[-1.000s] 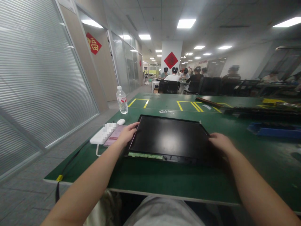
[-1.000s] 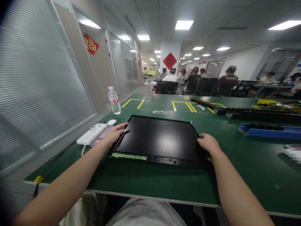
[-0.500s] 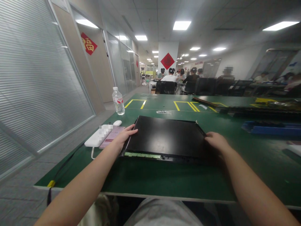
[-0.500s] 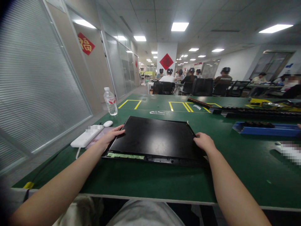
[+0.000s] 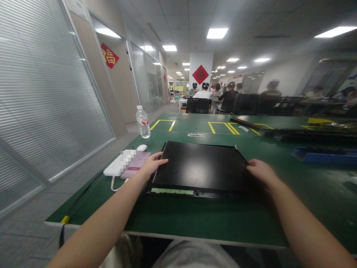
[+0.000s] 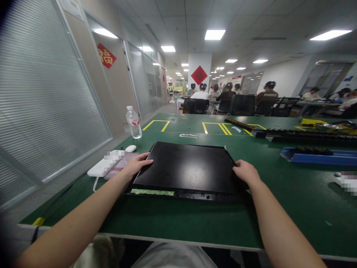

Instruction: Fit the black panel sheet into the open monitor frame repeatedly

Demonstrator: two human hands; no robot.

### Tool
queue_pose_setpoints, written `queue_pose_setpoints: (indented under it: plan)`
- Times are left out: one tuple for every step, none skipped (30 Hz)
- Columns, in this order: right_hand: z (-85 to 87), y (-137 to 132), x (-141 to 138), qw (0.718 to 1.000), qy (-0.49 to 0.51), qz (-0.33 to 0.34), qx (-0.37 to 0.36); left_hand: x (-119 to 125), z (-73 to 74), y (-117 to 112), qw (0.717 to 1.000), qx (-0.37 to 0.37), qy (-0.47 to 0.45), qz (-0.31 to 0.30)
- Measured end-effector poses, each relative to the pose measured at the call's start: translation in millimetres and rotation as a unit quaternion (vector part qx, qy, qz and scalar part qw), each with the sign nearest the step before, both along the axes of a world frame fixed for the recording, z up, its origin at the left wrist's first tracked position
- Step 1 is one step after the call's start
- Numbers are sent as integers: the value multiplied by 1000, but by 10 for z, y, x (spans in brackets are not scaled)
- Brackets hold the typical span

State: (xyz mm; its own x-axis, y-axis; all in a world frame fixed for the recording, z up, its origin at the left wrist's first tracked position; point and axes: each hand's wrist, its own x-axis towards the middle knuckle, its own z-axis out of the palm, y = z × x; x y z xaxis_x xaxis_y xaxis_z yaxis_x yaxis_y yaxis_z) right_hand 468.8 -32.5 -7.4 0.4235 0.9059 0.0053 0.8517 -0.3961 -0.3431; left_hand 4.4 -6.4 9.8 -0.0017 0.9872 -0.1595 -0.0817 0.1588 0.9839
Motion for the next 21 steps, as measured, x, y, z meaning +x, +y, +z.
queue_pose_setpoints:
  plan:
    - [-14,8,17,1000,2,3,9,6,6,-6,1000,5,-8,0]
    - [-28,15,33,1000,4,6,17,13,12,-13,1000,10,-23,-1]
    - [-40,22,47,1000,7,9,24,20,16,-19,999,13,-41,-1]
    - [-51,28,59,999,11,12,29,27,21,-25,998,14,-60,0]
    - [-59,33,68,999,15,13,30,36,25,-31,997,14,-76,3]
    - [-65,36,74,999,19,13,30,45,30,-38,996,11,-88,7]
    - [-69,38,77,999,24,12,29,53,35,-44,995,6,-96,10]
    - [-71,40,77,999,28,11,27,59,41,-49,995,1,-101,12]
    - [-73,40,76,999,32,9,25,64,46,-54,994,-3,-106,12]
    - [-73,40,75,999,37,6,24,66,51,-56,994,-5,-111,10]
    - [-75,40,74,999,41,2,22,65,54,-57,993,-5,-114,6]
    - [-76,40,74,999,44,-1,22,63,56,-56,993,-4,-117,1]
    - [-79,40,75,999,47,-3,23,58,57,-54,993,-2,-117,-2]
    - [-82,41,76,999,48,-3,24,52,57,-51,993,-2,-114,-4]
    - [-85,41,77,998,49,-2,26,45,57,-49,994,-2,-111,-6]
    - [-88,41,76,998,50,1,29,39,58,-48,994,0,-108,-7]
    - [-89,41,73,998,51,4,31,32,62,-49,994,4,-106,-10]
    - [-89,40,67,998,52,6,33,27,68,-53,994,10,-105,-15]
    - [-87,37,57,998,53,5,34,23,77,-58,994,16,-106,-23]
    - [-83,34,46,998,55,3,37,20,88,-65,993,25,-107,-35]
    - [-77,31,32,998,58,-1,39,19,99,-72,993,32,-107,-47]
